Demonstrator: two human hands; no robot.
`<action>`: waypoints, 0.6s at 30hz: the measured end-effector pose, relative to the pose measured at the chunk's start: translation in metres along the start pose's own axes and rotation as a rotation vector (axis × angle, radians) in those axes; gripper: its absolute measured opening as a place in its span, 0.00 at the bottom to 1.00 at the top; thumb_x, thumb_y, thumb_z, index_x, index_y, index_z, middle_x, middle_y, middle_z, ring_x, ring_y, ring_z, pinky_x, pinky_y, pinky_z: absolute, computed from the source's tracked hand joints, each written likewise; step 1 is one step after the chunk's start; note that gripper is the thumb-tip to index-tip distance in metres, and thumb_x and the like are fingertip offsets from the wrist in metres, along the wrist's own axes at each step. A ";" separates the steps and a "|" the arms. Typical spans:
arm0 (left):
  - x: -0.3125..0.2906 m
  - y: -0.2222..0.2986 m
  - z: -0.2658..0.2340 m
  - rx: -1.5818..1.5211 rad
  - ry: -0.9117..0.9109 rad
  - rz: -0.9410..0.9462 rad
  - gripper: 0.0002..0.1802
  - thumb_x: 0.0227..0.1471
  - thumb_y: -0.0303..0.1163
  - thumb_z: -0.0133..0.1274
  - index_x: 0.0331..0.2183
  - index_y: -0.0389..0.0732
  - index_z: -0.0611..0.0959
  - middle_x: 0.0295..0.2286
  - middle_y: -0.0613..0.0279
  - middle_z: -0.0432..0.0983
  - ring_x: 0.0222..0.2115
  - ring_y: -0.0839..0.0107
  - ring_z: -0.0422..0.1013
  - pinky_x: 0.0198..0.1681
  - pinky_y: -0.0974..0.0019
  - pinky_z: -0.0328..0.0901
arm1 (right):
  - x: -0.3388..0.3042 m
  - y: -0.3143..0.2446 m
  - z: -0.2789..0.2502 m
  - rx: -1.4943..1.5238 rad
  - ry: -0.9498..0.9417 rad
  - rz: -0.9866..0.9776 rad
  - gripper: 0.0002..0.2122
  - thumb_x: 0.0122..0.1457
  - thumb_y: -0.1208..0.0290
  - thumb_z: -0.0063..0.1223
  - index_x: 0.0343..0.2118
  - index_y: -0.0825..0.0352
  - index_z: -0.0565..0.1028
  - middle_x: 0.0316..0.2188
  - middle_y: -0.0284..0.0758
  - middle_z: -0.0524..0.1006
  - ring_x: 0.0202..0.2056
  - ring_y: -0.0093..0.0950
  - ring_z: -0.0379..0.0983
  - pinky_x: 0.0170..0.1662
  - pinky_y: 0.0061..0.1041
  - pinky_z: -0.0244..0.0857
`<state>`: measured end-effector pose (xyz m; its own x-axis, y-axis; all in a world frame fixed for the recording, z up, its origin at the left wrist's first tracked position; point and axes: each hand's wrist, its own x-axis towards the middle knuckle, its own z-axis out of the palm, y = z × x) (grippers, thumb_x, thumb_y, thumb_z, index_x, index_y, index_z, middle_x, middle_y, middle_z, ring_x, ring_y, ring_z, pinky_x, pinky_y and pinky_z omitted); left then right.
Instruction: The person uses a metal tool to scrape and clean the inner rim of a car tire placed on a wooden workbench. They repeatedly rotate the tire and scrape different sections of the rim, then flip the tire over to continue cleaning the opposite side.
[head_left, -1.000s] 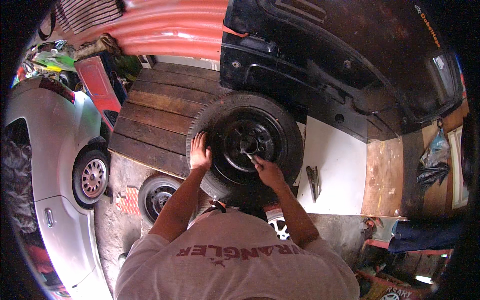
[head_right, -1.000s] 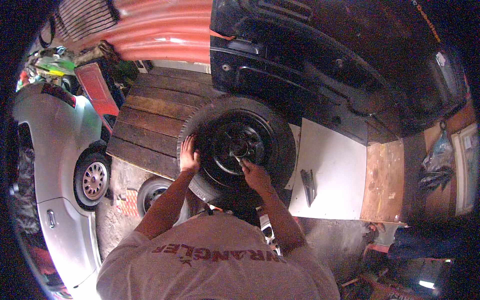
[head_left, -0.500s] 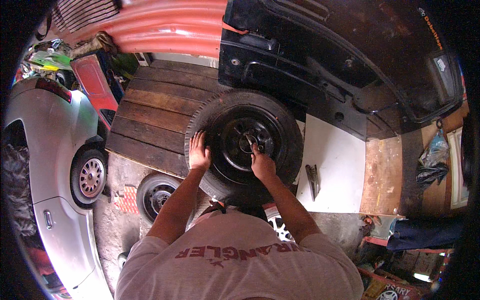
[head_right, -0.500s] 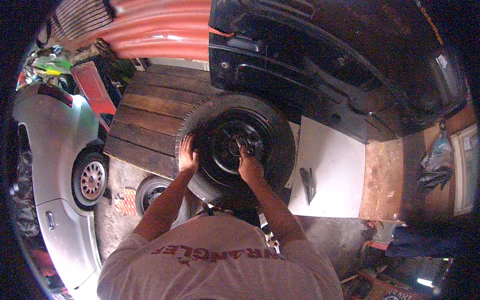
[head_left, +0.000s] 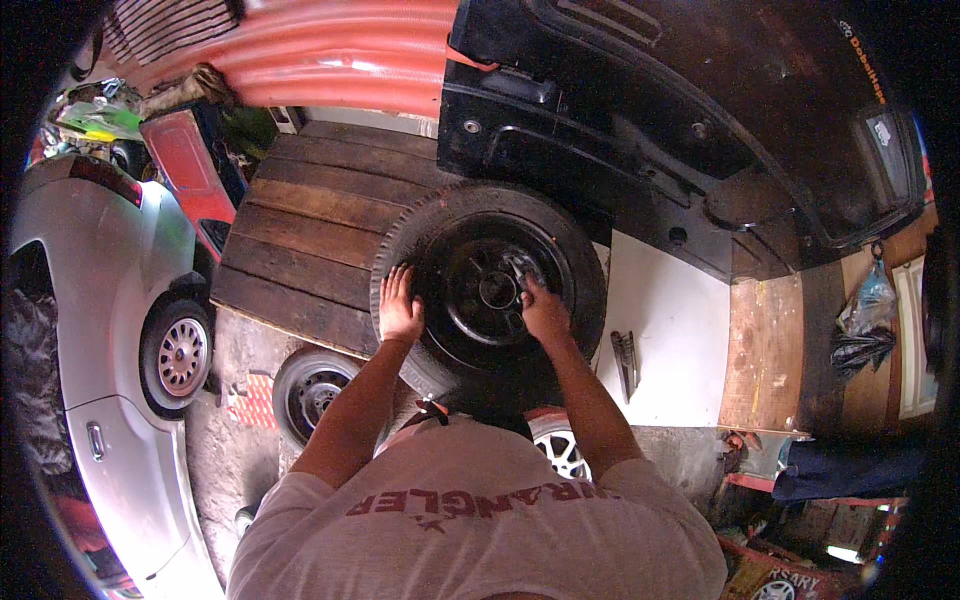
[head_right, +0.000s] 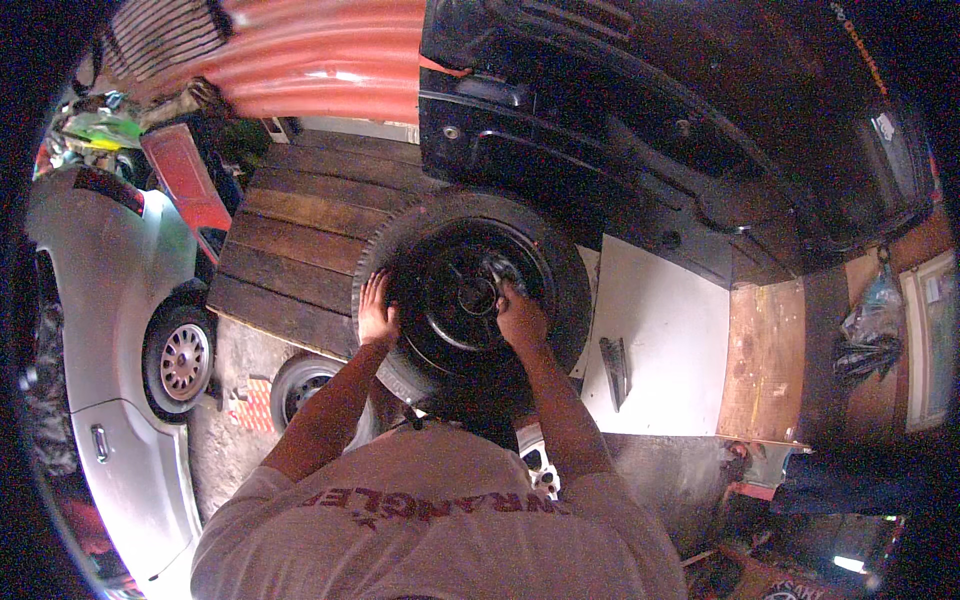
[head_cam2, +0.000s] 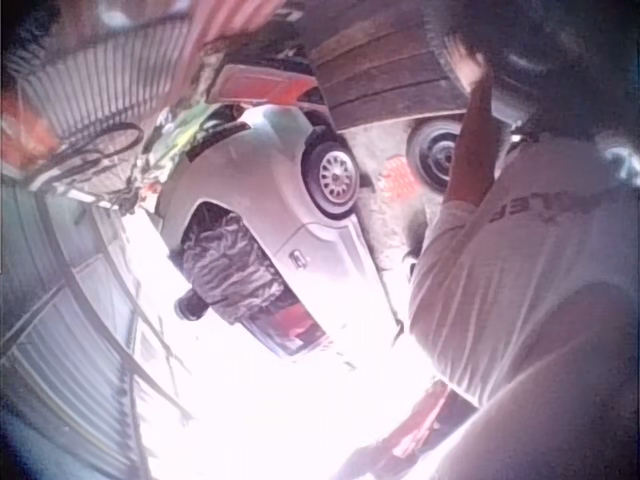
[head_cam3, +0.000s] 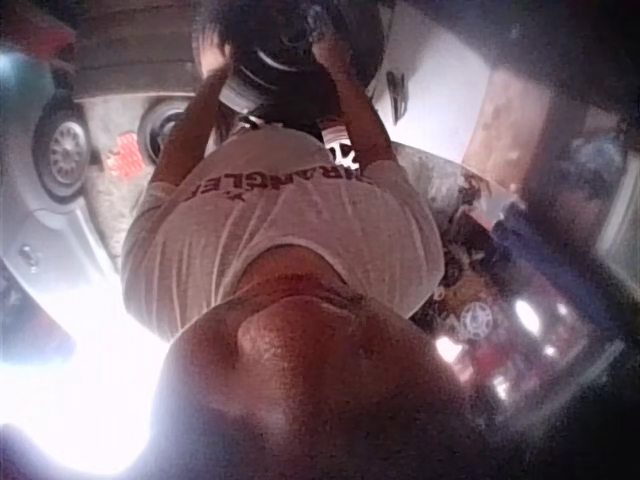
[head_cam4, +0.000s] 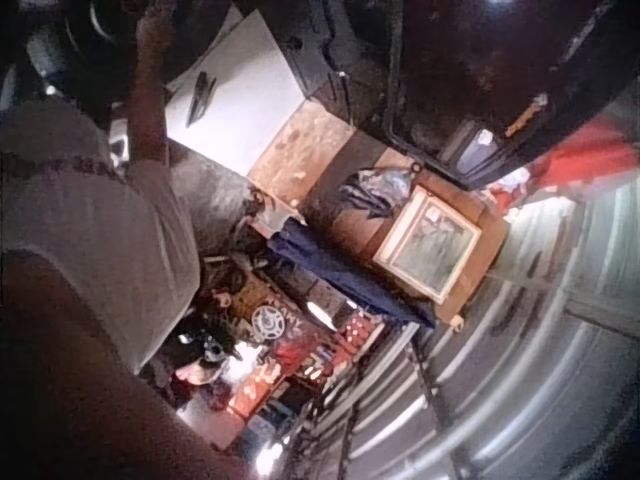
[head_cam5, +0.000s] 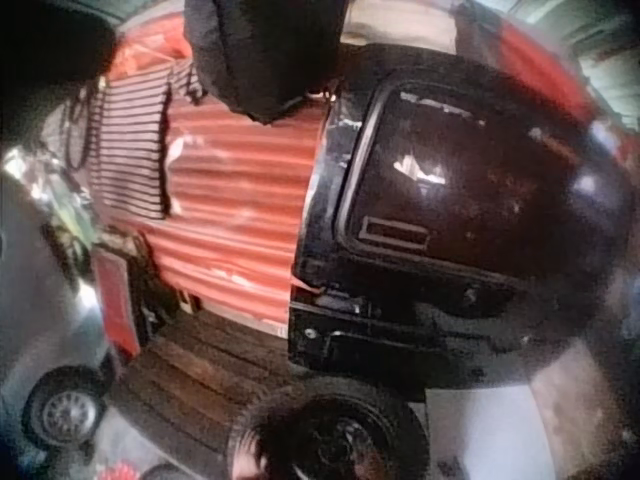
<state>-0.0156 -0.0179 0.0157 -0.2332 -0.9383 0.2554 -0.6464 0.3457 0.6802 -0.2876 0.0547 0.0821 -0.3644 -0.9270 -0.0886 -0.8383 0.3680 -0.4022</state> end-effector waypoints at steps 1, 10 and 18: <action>0.000 -0.002 0.001 0.002 -0.002 -0.007 0.34 0.45 0.31 0.46 0.57 0.39 0.63 0.58 0.52 0.57 0.62 0.54 0.48 0.66 0.53 0.39 | -0.006 -0.001 0.009 -0.014 0.000 -0.065 0.20 0.60 0.60 0.46 0.56 0.55 0.68 0.30 0.47 0.78 0.32 0.47 0.76 0.36 0.45 0.69; -0.001 -0.003 -0.001 -0.003 -0.001 -0.019 0.34 0.46 0.31 0.44 0.58 0.39 0.62 0.59 0.52 0.57 0.62 0.54 0.48 0.66 0.53 0.39 | -0.036 -0.035 0.012 -0.029 -0.138 -0.097 0.20 0.59 0.60 0.48 0.56 0.50 0.68 0.29 0.46 0.78 0.33 0.47 0.75 0.35 0.44 0.69; 0.000 -0.004 0.000 -0.032 0.033 0.030 0.34 0.46 0.32 0.44 0.57 0.38 0.63 0.58 0.53 0.58 0.62 0.55 0.49 0.66 0.53 0.39 | -0.025 -0.018 0.024 -0.020 -0.009 -0.021 0.21 0.59 0.59 0.46 0.57 0.49 0.66 0.28 0.48 0.77 0.29 0.48 0.75 0.34 0.47 0.69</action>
<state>-0.0130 -0.0194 0.0130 -0.2281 -0.9268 0.2982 -0.6154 0.3746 0.6935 -0.2539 0.0695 0.0698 -0.3432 -0.9351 -0.0884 -0.8536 0.3498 -0.3861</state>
